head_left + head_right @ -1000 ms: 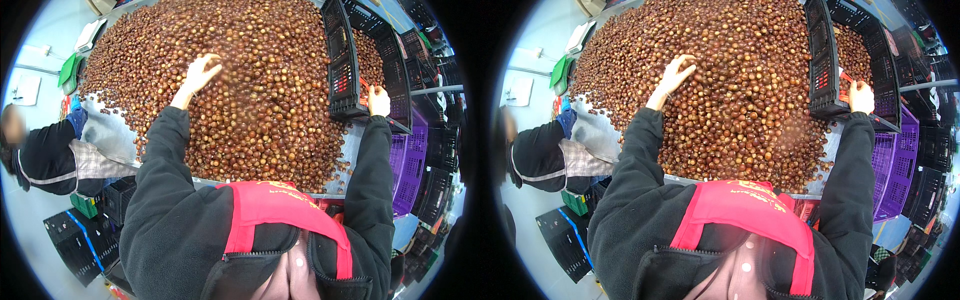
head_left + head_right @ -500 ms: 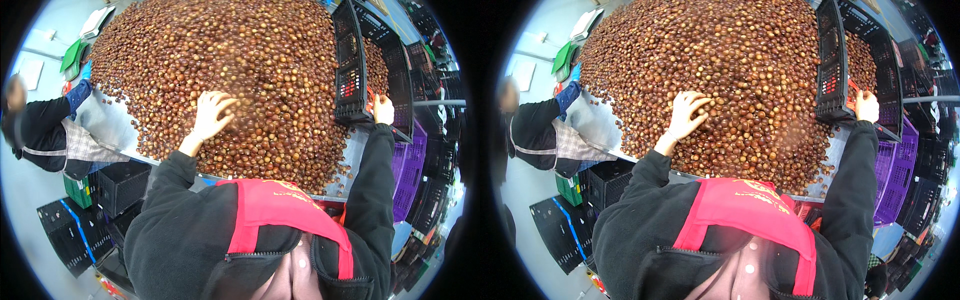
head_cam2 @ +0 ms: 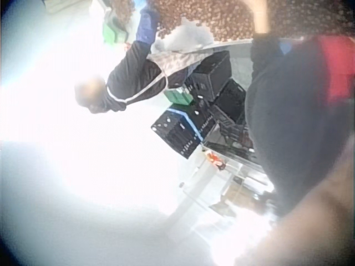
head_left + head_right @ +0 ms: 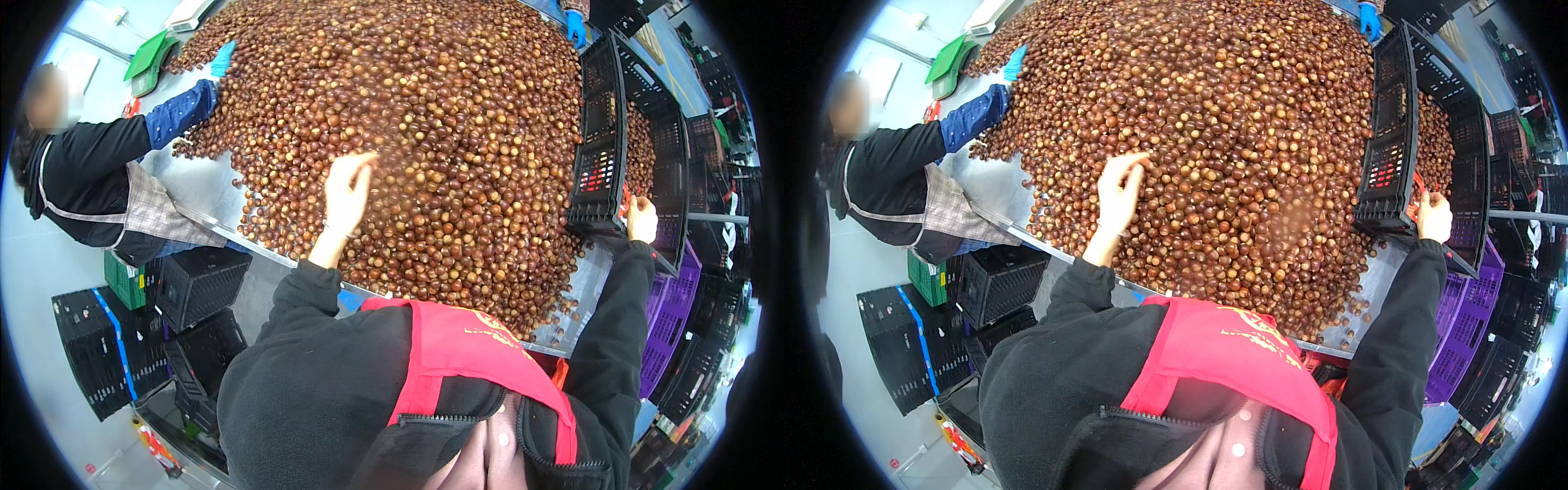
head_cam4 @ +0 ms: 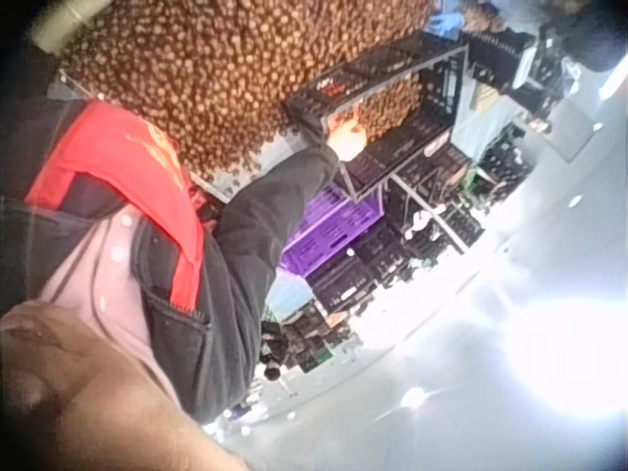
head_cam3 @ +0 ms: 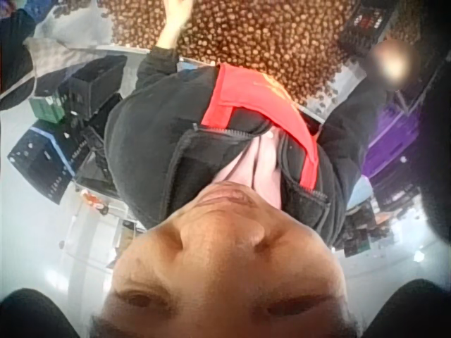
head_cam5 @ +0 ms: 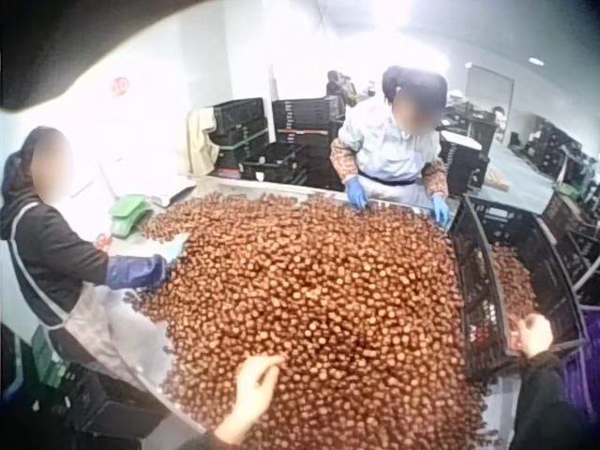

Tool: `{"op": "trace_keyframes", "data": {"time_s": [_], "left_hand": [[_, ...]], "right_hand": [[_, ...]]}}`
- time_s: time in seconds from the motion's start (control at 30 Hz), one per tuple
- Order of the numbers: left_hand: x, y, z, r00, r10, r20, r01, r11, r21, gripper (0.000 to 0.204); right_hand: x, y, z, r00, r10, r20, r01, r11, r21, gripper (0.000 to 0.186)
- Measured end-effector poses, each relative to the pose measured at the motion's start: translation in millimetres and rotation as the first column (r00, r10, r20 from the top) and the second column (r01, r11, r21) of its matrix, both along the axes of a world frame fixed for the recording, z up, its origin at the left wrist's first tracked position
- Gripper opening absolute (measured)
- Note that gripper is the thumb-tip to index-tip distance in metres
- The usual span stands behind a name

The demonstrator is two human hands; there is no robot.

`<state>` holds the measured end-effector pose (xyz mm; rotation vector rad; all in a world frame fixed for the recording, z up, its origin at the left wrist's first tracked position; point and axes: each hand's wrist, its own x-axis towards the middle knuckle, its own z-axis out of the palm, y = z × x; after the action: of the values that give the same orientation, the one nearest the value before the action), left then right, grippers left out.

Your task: The person sorts chestnuts on a large metal table by hand, picking up individual nuts and placing them into a black crate. Another worker wearing blue gloves also sorts chestnuts nearby. The camera wearer repeatedly scoops and transfers chestnuts into the crate throughout the clip.

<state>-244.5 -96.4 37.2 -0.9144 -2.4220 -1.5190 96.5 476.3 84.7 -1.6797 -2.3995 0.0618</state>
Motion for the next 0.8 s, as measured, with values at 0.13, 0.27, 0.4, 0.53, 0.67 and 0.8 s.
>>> {"op": "trace_keyframes", "data": {"time_s": [0.13,0.27,0.4,0.53,0.67,0.8], "left_hand": [[-53.2,-8.9,-8.4,0.934,0.207,0.291,-0.268,0.945,0.188,0.022],[-121.9,-15.6,-32.4,0.968,0.177,0.179,-0.221,0.937,0.271,0.023],[-188.8,-7.1,-64.6,0.982,0.165,0.095,-0.17,0.984,0.047,0.029],[-210.4,10.6,-81.8,0.96,0.259,0.104,-0.25,0.964,-0.092,0.041],[-198.1,29.5,-71.4,0.943,0.057,0.327,-0.141,0.961,0.239,0.048],[-170.1,61.2,-56.5,0.936,0.021,0.351,-0.122,0.955,0.27,0.062]], "right_hand": [[-2.2,-3.1,3.1,1.0,-0.008,0.012,0.008,0.999,-0.033,0.042],[-3.5,-1.6,1.3,1.0,-0.013,0.013,0.013,1.0,-0.013,0.042],[-3.8,-2.7,2.4,0.999,-0.024,-0.02,0.024,0.999,-0.038,0.043],[-8.2,-8.2,7.0,0.999,0.002,0.039,-0.002,1.0,0.016,0.043],[-14.0,-10.1,8.9,0.999,-0.004,0.048,0.003,1.0,0.019,0.043],[-14.9,-9.7,8.2,0.999,-0.003,0.051,0.002,1.0,0.017,0.043]]}}
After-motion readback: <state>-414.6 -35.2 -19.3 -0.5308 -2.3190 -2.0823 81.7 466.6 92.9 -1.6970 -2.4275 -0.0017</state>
